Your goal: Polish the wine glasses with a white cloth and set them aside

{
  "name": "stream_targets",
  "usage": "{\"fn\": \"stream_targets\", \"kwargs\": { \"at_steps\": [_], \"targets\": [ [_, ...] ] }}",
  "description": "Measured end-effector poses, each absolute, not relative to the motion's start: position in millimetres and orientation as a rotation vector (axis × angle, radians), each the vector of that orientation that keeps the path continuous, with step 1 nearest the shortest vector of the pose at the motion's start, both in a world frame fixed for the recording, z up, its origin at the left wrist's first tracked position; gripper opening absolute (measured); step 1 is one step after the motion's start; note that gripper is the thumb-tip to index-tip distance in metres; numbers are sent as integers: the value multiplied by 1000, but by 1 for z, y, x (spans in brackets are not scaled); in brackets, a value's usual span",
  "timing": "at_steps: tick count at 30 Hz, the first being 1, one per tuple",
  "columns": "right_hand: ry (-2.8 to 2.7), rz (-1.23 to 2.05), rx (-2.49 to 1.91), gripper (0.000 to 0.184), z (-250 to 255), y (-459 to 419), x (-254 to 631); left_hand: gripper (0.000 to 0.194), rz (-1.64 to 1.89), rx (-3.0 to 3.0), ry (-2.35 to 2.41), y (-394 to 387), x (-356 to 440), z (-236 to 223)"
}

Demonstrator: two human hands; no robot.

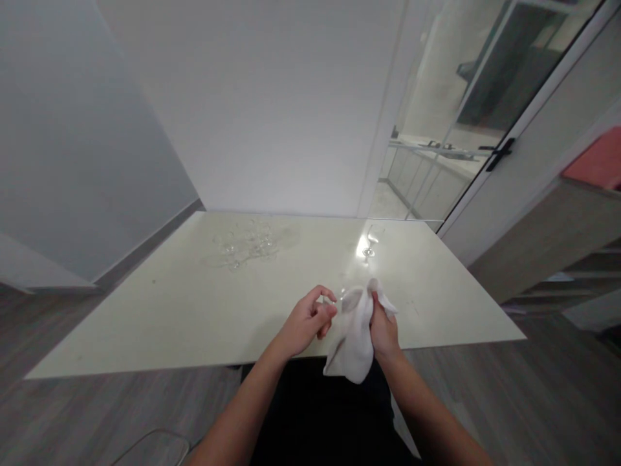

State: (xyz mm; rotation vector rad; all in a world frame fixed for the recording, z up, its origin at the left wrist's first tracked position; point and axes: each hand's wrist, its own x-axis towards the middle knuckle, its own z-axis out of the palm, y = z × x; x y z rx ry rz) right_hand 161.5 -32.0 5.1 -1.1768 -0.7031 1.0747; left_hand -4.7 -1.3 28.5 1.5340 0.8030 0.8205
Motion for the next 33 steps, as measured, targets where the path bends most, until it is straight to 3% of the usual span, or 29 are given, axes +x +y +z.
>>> {"fn": "stream_targets", "kwargs": {
  "at_steps": [6, 14, 23, 28, 33],
  "targets": [
    [-1084, 1160, -930, 65, -10, -36, 143, 41, 1125, 1617, 755, -9, 22, 3],
    [-1013, 1146, -947, 50, -5, -37, 139, 40, 1141, 1927, 1050, -3, 8, 10],
    [-1278, 1184, -954, 32, 6, -39, 151, 45, 1413, 1381, 800, 0, 3, 28],
    [-1078, 1053, -1084, 41, 4, -25, 163, 51, 1322, 1325, 664, -3, 3, 30],
    [-1281, 1223, -942, 53, 3, -35, 159, 52, 1205, 1346, 555, -9, 10, 28]
  ]
}}
